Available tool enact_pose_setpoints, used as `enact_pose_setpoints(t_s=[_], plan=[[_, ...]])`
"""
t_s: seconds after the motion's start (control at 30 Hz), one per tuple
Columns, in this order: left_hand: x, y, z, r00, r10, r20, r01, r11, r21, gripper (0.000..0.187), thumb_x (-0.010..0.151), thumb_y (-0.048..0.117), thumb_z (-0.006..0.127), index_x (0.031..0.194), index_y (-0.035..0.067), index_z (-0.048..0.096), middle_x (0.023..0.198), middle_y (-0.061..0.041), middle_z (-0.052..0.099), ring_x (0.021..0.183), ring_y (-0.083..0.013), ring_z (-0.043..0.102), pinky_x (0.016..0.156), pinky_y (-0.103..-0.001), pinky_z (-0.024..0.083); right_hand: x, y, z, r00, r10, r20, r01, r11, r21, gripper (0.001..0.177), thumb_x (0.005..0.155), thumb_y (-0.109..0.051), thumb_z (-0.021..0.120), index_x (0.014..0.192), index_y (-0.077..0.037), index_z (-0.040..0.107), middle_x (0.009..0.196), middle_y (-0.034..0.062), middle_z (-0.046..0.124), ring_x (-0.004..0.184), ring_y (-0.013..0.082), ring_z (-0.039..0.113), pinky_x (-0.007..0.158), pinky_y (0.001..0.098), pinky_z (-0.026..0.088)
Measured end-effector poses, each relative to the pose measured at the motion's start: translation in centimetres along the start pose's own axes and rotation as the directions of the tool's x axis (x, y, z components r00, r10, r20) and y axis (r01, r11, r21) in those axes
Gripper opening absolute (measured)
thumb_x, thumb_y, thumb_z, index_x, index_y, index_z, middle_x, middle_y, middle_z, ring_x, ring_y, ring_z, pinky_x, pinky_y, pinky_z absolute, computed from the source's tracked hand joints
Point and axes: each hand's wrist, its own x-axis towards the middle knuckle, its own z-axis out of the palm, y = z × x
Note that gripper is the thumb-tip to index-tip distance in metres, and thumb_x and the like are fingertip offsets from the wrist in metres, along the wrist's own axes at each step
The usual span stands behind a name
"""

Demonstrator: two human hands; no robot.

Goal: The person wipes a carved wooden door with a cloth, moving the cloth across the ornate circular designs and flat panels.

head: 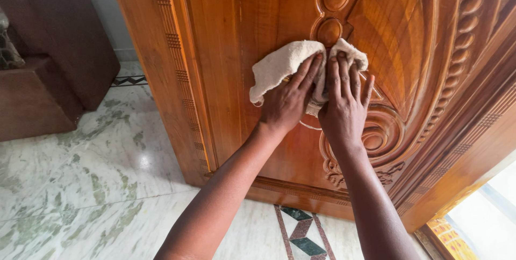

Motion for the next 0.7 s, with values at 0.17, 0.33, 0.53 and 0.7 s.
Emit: enact_pose_setpoints(t_s=[0.17,0.33,0.53,0.7], plan=[[-0.8,1.6,4.3,0.942,0.241,-0.233,-0.246,0.969,0.009,0.070,0.100,0.001,0.049,0.165,0.017,0.029,0.170,0.004,0.032,0.146,-0.0200,0.054,0.123,-0.038,0.047,-2.6,2.0,0.1,0.998,0.068,0.010,-0.068,0.998,0.007,0.095,0.076,0.006,0.061,0.165,-0.007,0.031,0.171,0.0126,0.031,0.159,0.0315,0.026,0.129,0.0563,0.006],[-1.7,3.6,7.7,0.948,0.247,-0.202,-0.250,0.968,0.012,0.064,0.104,0.008,0.048,0.164,0.017,0.029,0.168,0.001,0.037,0.151,-0.0179,0.045,0.128,-0.040,0.038,-5.1,4.5,0.3,0.995,0.098,0.012,-0.097,0.995,-0.015,0.093,0.076,0.007,0.056,0.165,-0.003,0.032,0.172,0.0157,0.032,0.160,0.0318,0.027,0.130,0.0553,0.007],[-3.3,5.4,9.4,0.966,0.224,-0.129,-0.220,0.974,0.047,0.069,0.100,0.009,0.052,0.164,0.024,0.031,0.165,0.002,0.041,0.148,-0.0229,0.046,0.125,-0.046,0.038,-7.8,6.6,0.8,0.992,0.123,-0.006,-0.123,0.992,-0.009,0.086,0.079,0.004,0.054,0.162,0.001,0.035,0.170,0.0184,0.034,0.158,0.0345,0.028,0.130,0.0562,0.009],[-4.9,6.1,10.9,0.956,0.258,-0.140,-0.251,0.966,0.062,0.069,0.099,0.011,0.054,0.163,0.024,0.032,0.165,-0.002,0.040,0.150,-0.0265,0.043,0.125,-0.052,0.034,-9.7,7.2,0.9,0.987,0.159,0.038,-0.158,0.987,-0.028,0.088,0.074,0.005,0.056,0.160,0.001,0.036,0.168,0.0184,0.035,0.156,0.0378,0.028,0.128,0.0566,0.010]])
